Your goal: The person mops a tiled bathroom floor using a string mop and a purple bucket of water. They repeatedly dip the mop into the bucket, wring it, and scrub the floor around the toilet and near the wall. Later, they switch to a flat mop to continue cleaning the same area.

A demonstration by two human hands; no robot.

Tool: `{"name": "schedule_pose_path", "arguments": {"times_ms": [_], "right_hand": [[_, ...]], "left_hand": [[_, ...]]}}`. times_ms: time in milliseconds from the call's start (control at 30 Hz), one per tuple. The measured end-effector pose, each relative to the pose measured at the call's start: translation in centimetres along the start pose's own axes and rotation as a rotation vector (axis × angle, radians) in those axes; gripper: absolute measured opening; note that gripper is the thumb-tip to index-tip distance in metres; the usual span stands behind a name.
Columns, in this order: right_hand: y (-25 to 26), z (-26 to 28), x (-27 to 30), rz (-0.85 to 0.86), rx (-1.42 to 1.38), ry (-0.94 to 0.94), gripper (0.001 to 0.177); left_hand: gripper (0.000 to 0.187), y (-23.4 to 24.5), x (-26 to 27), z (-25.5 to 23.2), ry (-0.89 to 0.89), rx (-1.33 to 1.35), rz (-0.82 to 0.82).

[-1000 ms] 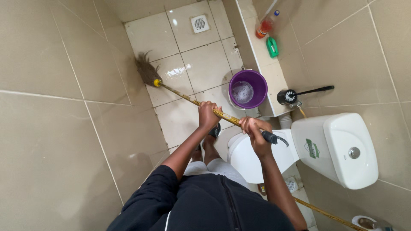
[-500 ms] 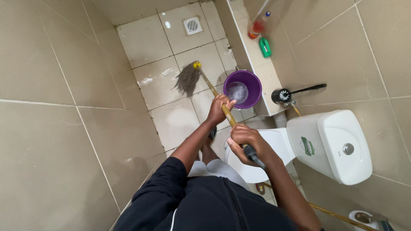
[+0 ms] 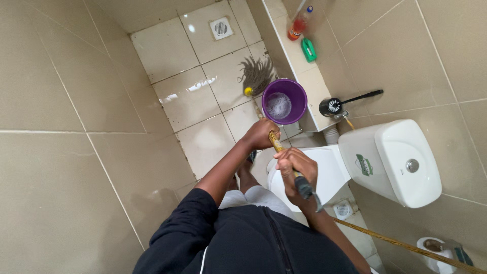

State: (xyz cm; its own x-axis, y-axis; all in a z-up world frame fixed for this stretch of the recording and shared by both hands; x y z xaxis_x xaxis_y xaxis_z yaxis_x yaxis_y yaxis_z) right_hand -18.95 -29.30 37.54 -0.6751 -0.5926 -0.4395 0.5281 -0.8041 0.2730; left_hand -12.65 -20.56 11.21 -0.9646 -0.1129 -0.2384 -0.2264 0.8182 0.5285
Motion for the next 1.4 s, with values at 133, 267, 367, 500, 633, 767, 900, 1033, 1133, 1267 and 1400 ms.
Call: {"name": "schedule_pose_path", "arguments": {"times_ms": [133,267,367,500,633,767,900,1033,1133,1267,1400], "right_hand": [[2.2,0.1,-0.1,-0.14,-0.165,-0.084,0.045],[3.6,-2.5,0.9,-0.22,-0.361,-0.153,0.052],[5.2,-6.0,2.2,-0.346,-0.593,-0.27,0.057],[9.5,-7.3,1.8,-0.391,-0.718,-0.212,0.059],[13.6,-5.3,1.4,-0.33,-0.721,-0.186,0.064],[17.8,-5.6,1.3,-0.308,-0.832,-0.176,0.052],[15.2,-12.3,1.1,-0.209,-0.708,-0.169,0.022],[2.9,-25.1,1.3,-0.257,-0.725,-0.704,0.021],[5.7,-23.8,-1.9,-0.437,-1.06,-0.448,0.036],[13.4,-17.5,-4.5,-0.42,-0.974,-0.327,0.045],[23.8,-11.4,-3.7,-0.543,-0.95,-0.274,0.054]], "left_hand": [[0.023,2.0,0.6,-1.6,0.096,-0.076,-0.048],[0.011,3.3,2.1,-2.2,0.212,-0.082,-0.065],[0.035,2.9,3.7,-1.0,0.294,-0.065,-0.042],[0.031,2.4,8.0,7.2,0.449,-0.025,-0.194],[0.018,0.5,12.7,17.5,0.496,-0.248,-0.116],[0.016,-3.9,10.7,19.9,0.447,-0.327,0.213],[0.029,-4.0,4.9,15.4,0.433,-0.389,0.27],[0.035,-2.5,-3.3,7.8,0.266,-0.424,0.166],[0.024,-1.7,-7.6,2.3,0.225,-0.451,0.211],[0.018,0.4,-11.9,-7.5,0.111,-0.238,0.083],[0.024,1.0,-13.9,-14.3,-0.135,0.183,0.031]]}}
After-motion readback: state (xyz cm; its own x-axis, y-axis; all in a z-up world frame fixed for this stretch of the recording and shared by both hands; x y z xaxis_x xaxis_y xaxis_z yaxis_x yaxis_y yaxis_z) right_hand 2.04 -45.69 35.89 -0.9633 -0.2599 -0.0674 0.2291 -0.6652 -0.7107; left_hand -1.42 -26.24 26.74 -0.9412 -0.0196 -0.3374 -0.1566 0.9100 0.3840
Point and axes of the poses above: each hand's wrist, its own x-axis away from the middle knuckle, its own y-axis out of the back of the hand, z = x × y, the point moved 10 cm from there along -x, towards the middle knuckle, and after that the axes turned 7 degrees about -z, right-handed, at the moved point
